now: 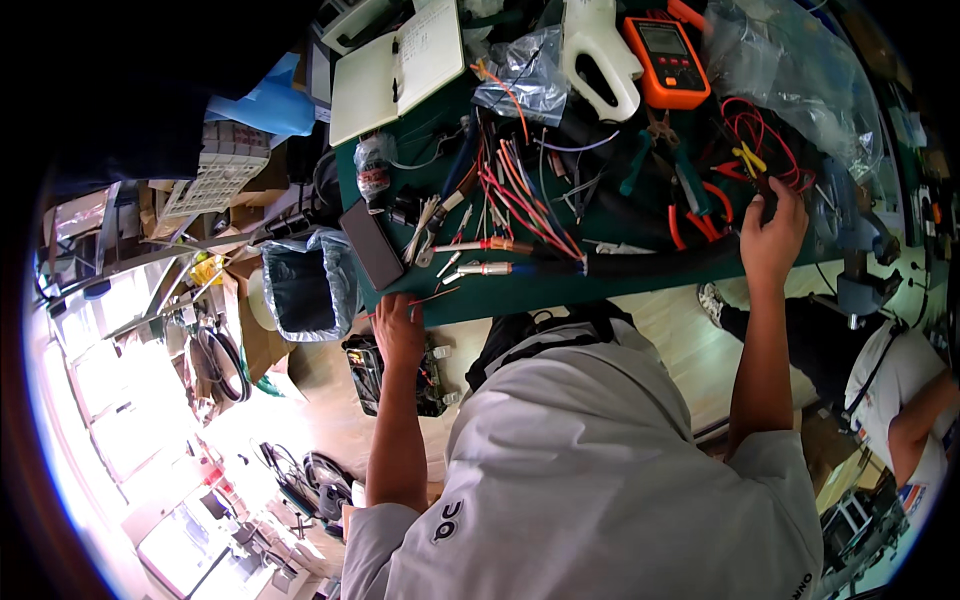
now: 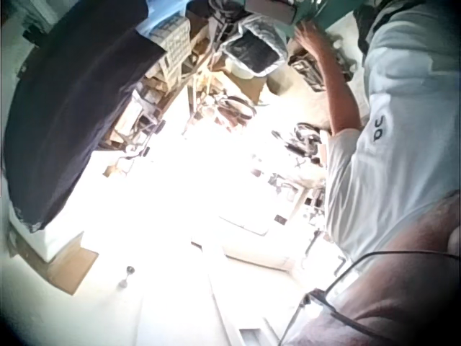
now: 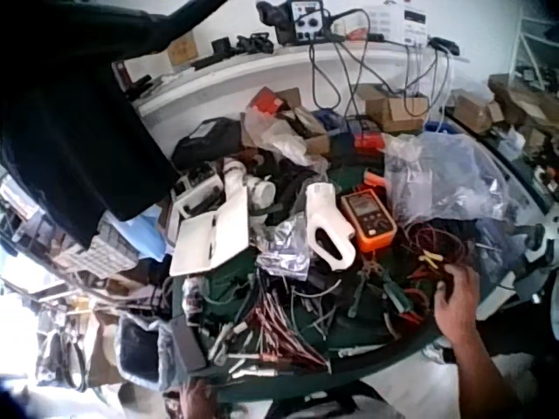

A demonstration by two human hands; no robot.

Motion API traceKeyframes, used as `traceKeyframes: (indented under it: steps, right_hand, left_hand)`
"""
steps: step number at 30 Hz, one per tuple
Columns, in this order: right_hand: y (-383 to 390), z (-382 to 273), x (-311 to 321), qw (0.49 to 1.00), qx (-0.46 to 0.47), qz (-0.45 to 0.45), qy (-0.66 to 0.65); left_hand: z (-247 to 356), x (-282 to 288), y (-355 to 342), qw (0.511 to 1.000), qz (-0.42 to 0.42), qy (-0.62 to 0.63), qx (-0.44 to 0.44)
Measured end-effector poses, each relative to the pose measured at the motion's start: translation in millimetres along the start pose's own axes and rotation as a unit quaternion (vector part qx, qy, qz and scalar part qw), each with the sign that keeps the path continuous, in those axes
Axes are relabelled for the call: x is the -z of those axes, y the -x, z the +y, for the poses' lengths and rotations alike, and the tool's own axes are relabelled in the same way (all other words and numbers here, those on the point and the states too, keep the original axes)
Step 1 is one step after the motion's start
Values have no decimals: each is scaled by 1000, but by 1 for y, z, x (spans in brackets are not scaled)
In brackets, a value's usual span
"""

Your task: The person strips the end of a red wire with pliers, uses a multimeter to test components, and moves several wiring harnesses and plastic bags on a repair bench.

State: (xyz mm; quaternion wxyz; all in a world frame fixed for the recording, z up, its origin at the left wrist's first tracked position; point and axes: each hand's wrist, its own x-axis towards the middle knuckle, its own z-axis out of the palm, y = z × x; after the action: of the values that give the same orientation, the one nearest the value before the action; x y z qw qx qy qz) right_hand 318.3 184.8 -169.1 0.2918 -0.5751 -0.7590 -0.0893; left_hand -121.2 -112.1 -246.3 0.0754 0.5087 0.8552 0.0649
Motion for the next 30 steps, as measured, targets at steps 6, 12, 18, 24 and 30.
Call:
traceKeyframes:
  steps: [6, 12, 18, 24, 30]
  right_hand:
    - [46, -60, 25, 998, -52, -24, -10]
    - [103, -114, 47, 994, -98, -37, -7]
    - [176, -141, 77, 976, -203, -78, -14]
    - [326, -130, 100, 867, -432, -249, -18]
    - [396, -123, 77, 783, -477, -399, -30]
  left_hand:
    - [-20, 5, -7, 996, 4, 56, -71]
    - [-43, 8, -24, 979, -18, 109, -171]
    - [-63, -9, -21, 965, 22, 133, -223]
    - [-53, -12, -16, 959, 48, 127, -248]
    - [-57, -15, -13, 960, 78, 108, -245]
